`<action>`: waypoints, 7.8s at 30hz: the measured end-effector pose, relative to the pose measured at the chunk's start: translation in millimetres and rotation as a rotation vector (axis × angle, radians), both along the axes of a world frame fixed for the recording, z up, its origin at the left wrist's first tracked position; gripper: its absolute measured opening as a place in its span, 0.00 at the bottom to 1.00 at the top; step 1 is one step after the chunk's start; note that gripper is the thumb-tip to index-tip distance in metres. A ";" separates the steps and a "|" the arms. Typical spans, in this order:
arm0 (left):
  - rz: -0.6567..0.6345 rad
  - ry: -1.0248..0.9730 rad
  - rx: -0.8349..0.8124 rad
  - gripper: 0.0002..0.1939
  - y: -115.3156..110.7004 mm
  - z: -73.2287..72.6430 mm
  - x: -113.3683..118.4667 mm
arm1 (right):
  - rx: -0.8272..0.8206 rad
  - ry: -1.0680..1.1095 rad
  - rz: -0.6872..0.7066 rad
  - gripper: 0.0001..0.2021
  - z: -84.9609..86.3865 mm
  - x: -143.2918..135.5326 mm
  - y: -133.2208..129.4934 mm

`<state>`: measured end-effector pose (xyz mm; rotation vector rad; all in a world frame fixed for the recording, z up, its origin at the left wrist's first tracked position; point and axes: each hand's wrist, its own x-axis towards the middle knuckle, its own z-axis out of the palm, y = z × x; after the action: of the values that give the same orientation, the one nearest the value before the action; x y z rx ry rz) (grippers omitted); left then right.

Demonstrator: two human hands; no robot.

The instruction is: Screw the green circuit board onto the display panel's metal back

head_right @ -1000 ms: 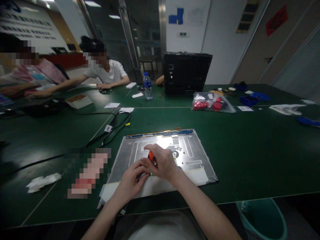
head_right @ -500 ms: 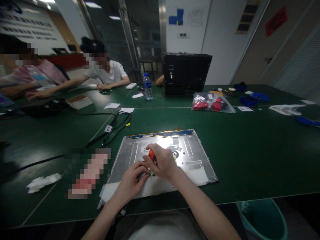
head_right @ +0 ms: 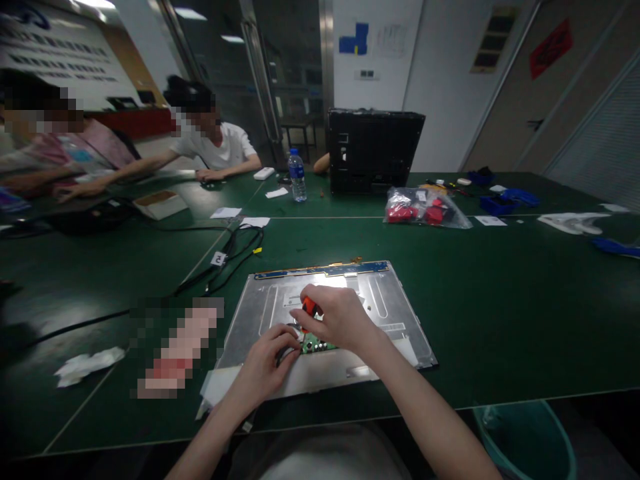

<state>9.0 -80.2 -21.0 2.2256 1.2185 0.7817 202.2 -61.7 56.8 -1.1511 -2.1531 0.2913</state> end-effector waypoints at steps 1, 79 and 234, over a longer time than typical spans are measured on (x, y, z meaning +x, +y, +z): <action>-0.001 0.003 -0.003 0.06 -0.1 0.6 0.2 | -0.011 -0.019 0.010 0.10 2.5 0.8 -0.3; -0.022 -0.030 0.010 0.14 0.4 -4.4 -1.1 | -0.047 -0.624 0.138 0.12 51.1 -16.8 1.3; -0.028 -0.025 0.084 0.13 1.2 -12.0 -1.6 | -0.046 -0.572 0.334 0.09 53.5 -10.4 5.2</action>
<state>7.4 -79.0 -32.9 2.2880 1.1605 0.8625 191.8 -56.5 110.3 -0.9720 -2.8630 0.1675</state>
